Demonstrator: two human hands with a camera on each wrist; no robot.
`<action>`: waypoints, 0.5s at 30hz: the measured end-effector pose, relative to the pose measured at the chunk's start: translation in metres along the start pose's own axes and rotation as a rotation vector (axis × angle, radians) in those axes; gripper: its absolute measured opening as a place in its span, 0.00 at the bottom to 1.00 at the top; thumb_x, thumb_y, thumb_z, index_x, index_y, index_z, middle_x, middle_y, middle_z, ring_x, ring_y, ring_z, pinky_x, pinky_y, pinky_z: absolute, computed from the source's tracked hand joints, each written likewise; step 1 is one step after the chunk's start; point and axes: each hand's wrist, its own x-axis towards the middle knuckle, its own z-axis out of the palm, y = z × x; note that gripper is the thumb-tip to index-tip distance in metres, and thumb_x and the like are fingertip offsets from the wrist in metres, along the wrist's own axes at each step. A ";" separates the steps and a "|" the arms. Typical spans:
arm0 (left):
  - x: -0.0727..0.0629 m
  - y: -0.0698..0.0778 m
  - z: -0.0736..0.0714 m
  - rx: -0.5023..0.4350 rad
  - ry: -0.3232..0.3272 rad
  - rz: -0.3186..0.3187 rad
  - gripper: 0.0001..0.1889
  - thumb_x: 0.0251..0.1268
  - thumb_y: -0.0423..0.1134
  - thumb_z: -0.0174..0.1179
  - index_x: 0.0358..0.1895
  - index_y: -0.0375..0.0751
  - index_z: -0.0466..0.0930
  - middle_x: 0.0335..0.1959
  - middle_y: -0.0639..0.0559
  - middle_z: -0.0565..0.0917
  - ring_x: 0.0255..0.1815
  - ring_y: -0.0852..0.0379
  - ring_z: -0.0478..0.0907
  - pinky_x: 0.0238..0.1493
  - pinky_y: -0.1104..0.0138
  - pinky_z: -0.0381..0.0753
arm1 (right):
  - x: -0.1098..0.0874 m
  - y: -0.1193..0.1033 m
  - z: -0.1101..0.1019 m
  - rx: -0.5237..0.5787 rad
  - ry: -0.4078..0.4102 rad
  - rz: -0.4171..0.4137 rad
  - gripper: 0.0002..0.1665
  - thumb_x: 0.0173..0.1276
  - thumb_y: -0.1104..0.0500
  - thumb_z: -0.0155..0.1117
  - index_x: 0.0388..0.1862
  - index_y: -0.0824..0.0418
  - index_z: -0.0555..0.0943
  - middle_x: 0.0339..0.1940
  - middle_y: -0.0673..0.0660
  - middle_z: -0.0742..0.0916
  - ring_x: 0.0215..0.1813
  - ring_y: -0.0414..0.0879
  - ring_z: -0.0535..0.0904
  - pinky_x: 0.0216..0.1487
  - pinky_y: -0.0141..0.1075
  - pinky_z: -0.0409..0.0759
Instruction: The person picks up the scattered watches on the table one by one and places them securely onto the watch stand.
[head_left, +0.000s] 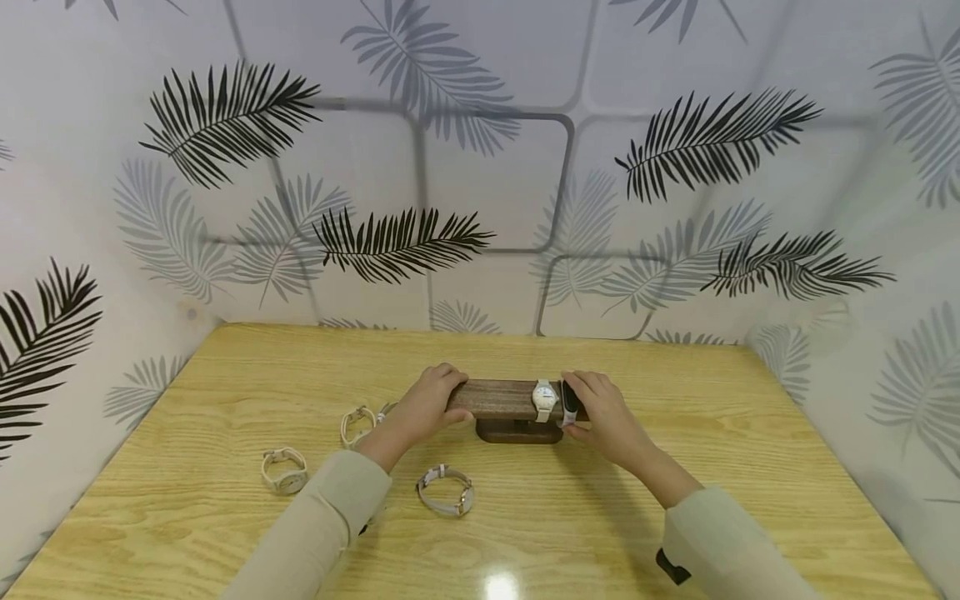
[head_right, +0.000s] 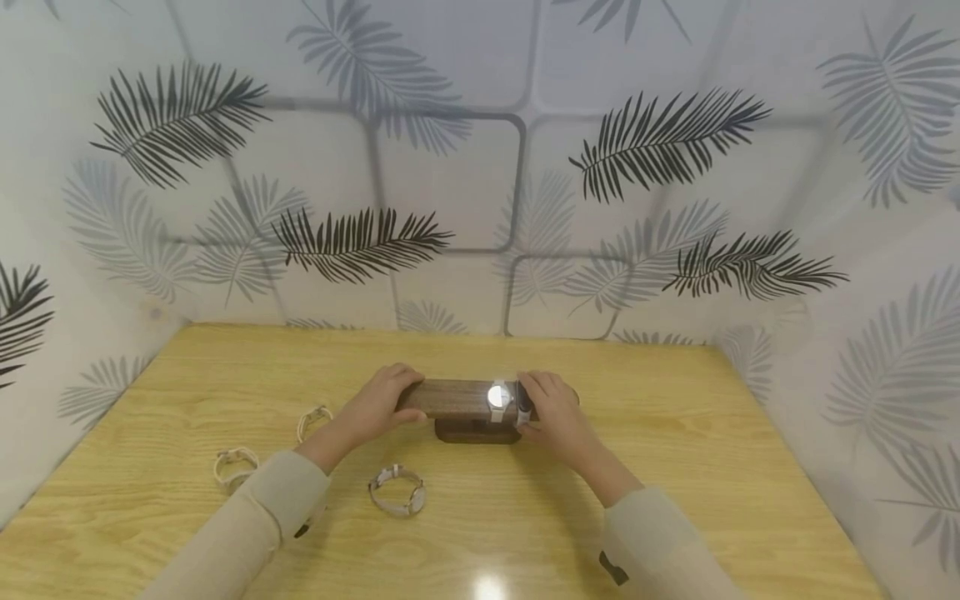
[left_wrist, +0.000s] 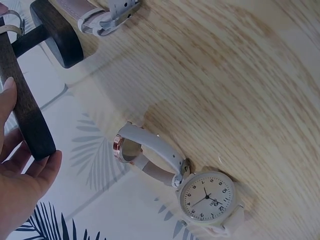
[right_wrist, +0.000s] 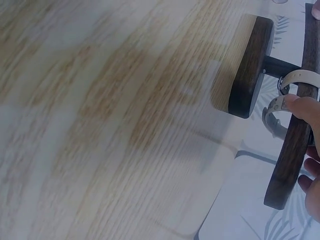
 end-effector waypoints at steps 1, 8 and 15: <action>0.000 0.000 0.000 -0.001 0.003 -0.003 0.29 0.58 0.46 0.62 0.61 0.34 0.69 0.56 0.42 0.73 0.59 0.44 0.68 0.60 0.55 0.71 | 0.000 0.000 0.000 0.001 0.002 0.001 0.46 0.42 0.63 0.79 0.61 0.73 0.69 0.52 0.66 0.78 0.56 0.61 0.72 0.56 0.54 0.73; -0.004 -0.002 0.006 -0.016 0.047 -0.001 0.31 0.59 0.45 0.63 0.63 0.33 0.67 0.60 0.40 0.71 0.64 0.42 0.65 0.64 0.53 0.68 | -0.007 0.002 -0.003 0.009 0.009 0.026 0.50 0.41 0.63 0.79 0.64 0.73 0.66 0.54 0.69 0.76 0.57 0.66 0.70 0.57 0.59 0.70; -0.013 -0.005 0.006 0.003 0.180 0.100 0.34 0.55 0.45 0.65 0.65 0.35 0.66 0.63 0.38 0.68 0.66 0.39 0.63 0.64 0.47 0.66 | -0.016 0.014 -0.007 -0.008 0.045 -0.020 0.50 0.39 0.67 0.79 0.63 0.74 0.66 0.55 0.69 0.76 0.58 0.65 0.70 0.57 0.58 0.71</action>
